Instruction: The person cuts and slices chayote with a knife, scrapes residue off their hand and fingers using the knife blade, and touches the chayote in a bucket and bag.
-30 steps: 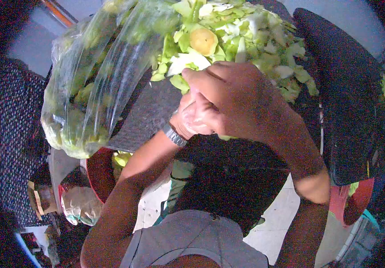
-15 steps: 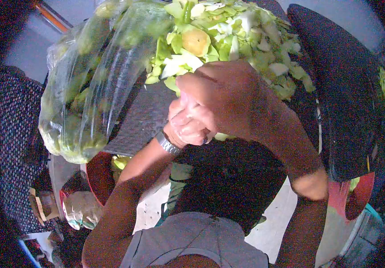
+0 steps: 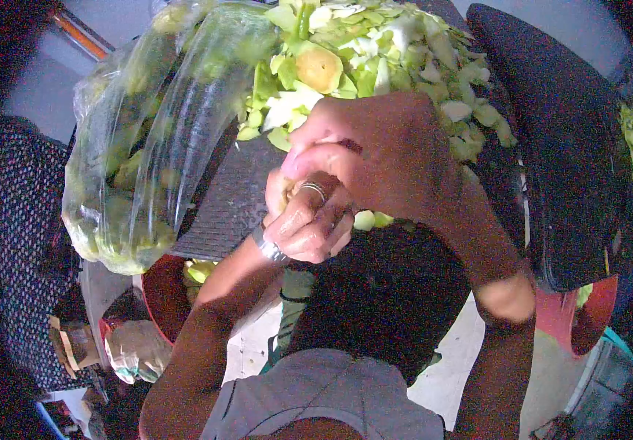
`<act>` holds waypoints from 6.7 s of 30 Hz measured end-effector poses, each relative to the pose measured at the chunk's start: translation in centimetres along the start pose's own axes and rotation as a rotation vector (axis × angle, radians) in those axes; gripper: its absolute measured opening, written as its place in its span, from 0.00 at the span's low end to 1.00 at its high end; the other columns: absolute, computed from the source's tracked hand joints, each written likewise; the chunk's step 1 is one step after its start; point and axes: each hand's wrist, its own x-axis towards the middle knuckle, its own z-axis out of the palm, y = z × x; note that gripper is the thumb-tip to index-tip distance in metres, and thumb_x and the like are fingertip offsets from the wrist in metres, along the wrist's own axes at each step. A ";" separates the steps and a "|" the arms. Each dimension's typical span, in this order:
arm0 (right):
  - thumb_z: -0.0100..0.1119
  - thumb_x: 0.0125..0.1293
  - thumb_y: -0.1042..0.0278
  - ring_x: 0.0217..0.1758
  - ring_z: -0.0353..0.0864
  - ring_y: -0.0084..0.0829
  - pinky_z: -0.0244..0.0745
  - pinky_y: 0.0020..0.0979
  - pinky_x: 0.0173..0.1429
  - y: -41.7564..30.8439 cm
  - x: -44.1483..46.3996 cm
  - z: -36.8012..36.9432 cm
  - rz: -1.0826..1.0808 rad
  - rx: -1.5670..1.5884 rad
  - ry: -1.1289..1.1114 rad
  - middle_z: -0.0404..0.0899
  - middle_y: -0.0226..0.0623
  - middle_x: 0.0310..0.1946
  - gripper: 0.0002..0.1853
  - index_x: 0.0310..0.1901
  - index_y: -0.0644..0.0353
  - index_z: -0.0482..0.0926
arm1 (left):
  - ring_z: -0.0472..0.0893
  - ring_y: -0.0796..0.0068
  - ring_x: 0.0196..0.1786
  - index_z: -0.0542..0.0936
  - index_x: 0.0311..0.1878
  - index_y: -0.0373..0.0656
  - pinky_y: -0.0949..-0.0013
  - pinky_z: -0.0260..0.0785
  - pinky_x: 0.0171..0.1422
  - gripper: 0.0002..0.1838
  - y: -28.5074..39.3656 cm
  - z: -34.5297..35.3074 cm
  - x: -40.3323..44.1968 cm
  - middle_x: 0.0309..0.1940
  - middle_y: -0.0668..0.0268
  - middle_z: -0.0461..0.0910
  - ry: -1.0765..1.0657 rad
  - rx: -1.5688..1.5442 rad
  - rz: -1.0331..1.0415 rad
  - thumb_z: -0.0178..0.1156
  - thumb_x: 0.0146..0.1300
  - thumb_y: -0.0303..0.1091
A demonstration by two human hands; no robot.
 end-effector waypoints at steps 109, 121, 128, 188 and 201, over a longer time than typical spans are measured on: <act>0.54 0.80 0.60 0.32 0.83 0.53 0.73 0.46 0.38 0.7 -8.3 1.5 0.685 -0.634 0.244 0.82 0.57 0.32 0.20 0.63 0.68 0.75 | 0.69 0.34 0.73 0.58 0.81 0.43 0.28 0.69 0.68 0.54 5.8 1.3 3.5 0.77 0.46 0.61 0.719 0.927 0.654 0.46 0.67 0.80; 0.52 0.82 0.55 0.47 0.82 0.44 0.76 0.41 0.54 -3.4 -7.0 4.0 0.816 -0.181 0.109 0.83 0.48 0.44 0.22 0.71 0.53 0.75 | 0.61 0.44 0.79 0.42 0.86 0.48 0.32 0.69 0.69 0.61 7.0 1.0 2.2 0.86 0.52 0.36 0.670 0.883 0.742 0.44 0.65 0.84; 0.47 0.85 0.55 0.33 0.71 0.26 0.68 0.31 0.41 -2.7 -7.8 4.5 0.844 -0.051 0.097 0.73 0.32 0.32 0.23 0.71 0.56 0.75 | 0.66 0.47 0.76 0.43 0.85 0.46 0.31 0.76 0.64 0.57 7.0 0.7 2.4 0.84 0.55 0.46 0.599 0.881 0.760 0.47 0.68 0.79; 0.50 0.83 0.58 0.22 0.65 0.31 0.62 0.38 0.29 -0.4 -8.3 2.6 1.016 -0.178 0.115 0.69 0.34 0.22 0.15 0.45 0.63 0.77 | 0.67 0.39 0.75 0.41 0.85 0.40 0.37 0.75 0.66 0.61 6.6 0.8 2.6 0.85 0.45 0.39 0.740 1.043 0.708 0.48 0.68 0.79; 0.51 0.83 0.53 0.23 0.67 0.22 0.62 0.29 0.27 1.7 -10.0 2.4 0.737 -0.360 0.190 0.68 0.27 0.22 0.23 0.32 0.61 0.76 | 0.64 0.41 0.79 0.41 0.86 0.43 0.39 0.76 0.67 0.61 6.9 0.0 2.1 0.86 0.49 0.38 0.744 1.112 0.684 0.49 0.67 0.79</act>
